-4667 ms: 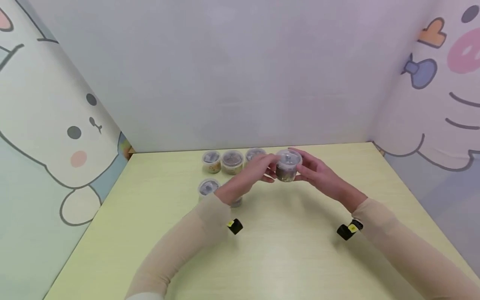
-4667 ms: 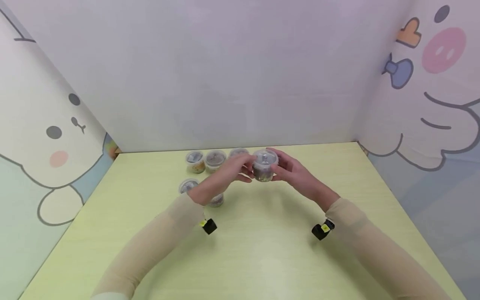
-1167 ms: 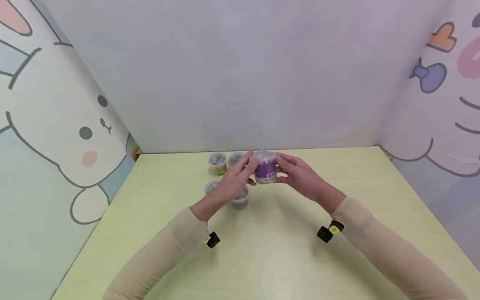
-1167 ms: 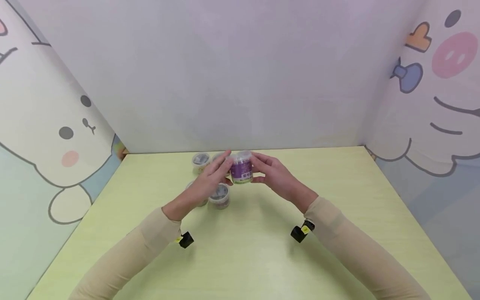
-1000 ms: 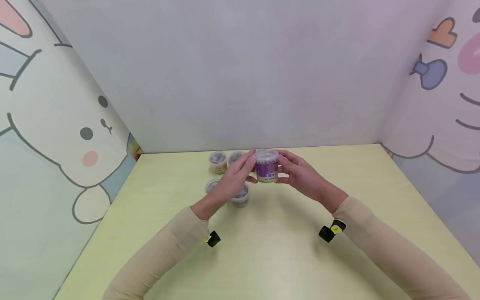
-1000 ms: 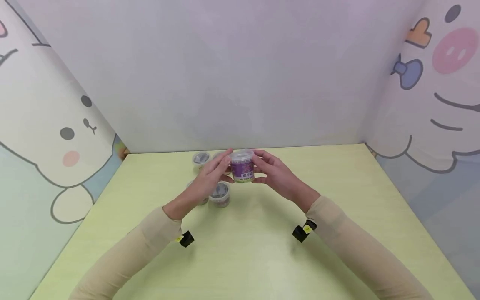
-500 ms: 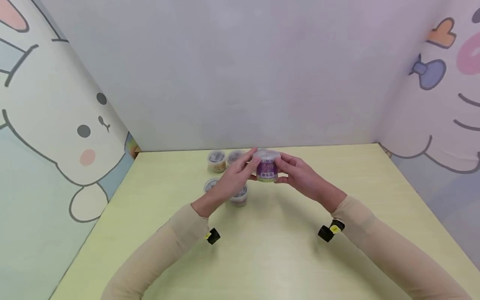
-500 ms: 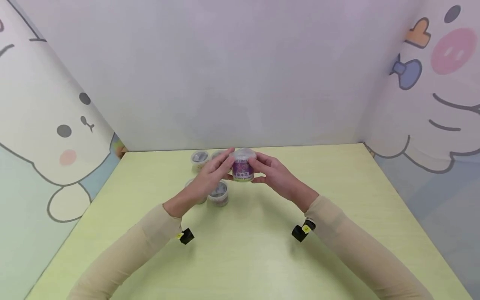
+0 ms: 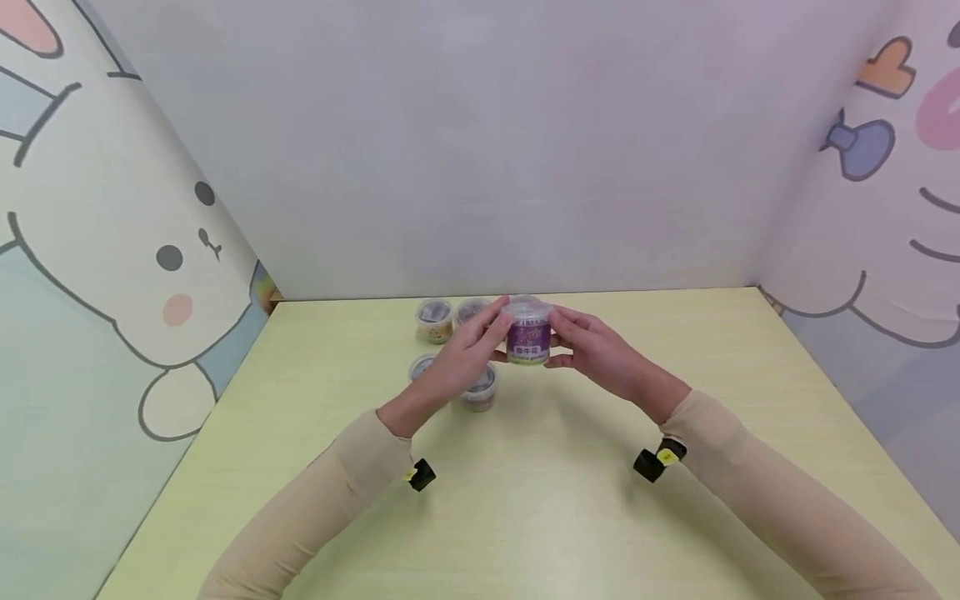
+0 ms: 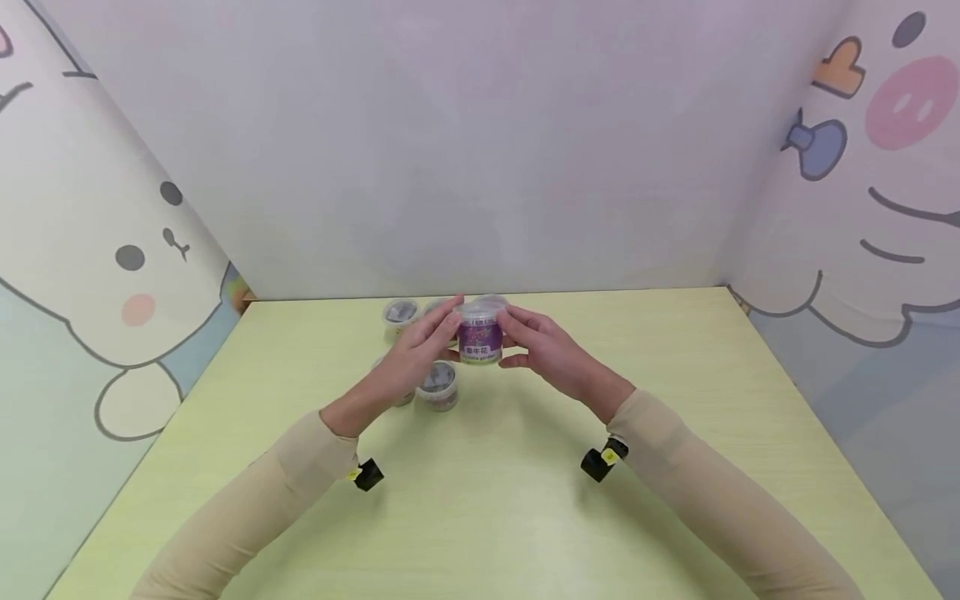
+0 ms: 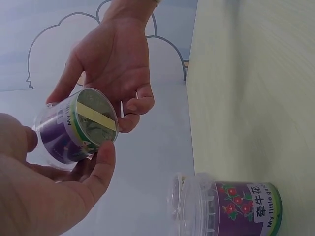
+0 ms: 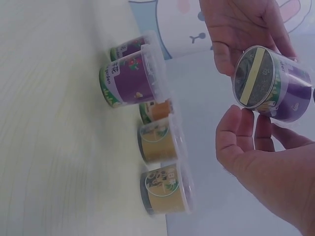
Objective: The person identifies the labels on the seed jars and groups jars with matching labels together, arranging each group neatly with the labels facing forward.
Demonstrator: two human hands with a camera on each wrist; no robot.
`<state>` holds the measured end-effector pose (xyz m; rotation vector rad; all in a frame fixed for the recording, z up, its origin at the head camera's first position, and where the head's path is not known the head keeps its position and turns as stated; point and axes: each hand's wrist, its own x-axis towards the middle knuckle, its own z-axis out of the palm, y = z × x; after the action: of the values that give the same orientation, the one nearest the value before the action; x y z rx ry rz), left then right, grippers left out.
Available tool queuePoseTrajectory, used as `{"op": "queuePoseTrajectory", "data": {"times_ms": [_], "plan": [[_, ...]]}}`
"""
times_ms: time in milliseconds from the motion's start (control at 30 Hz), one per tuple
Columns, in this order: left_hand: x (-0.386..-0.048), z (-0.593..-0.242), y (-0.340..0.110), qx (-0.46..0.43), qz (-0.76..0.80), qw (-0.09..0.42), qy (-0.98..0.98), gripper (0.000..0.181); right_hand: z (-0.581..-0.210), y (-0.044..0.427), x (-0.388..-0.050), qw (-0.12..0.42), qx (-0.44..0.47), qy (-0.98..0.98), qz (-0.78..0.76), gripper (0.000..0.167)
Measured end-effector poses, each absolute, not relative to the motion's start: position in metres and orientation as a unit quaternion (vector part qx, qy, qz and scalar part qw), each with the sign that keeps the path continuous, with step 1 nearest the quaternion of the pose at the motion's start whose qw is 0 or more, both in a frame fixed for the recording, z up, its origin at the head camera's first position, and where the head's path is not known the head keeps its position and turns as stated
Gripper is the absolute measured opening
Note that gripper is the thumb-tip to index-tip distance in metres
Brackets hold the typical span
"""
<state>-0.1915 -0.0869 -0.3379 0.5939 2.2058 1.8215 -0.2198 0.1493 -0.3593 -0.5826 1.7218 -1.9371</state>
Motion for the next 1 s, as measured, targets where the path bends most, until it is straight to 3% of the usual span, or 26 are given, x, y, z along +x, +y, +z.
{"op": "queuePoseTrajectory", "data": {"times_ms": [733, 1000], "plan": [[-0.201, -0.342, -0.099, 0.247, 0.577, 0.151, 0.764, 0.062, -0.364, 0.162, -0.225, 0.243, -0.244, 0.664, -0.663, 0.060], [-0.207, -0.344, -0.105, 0.276, 0.540, 0.161, 0.779, 0.063, -0.367, 0.164, -0.224, 0.211, -0.260, 0.733, -0.592, 0.066]]}}
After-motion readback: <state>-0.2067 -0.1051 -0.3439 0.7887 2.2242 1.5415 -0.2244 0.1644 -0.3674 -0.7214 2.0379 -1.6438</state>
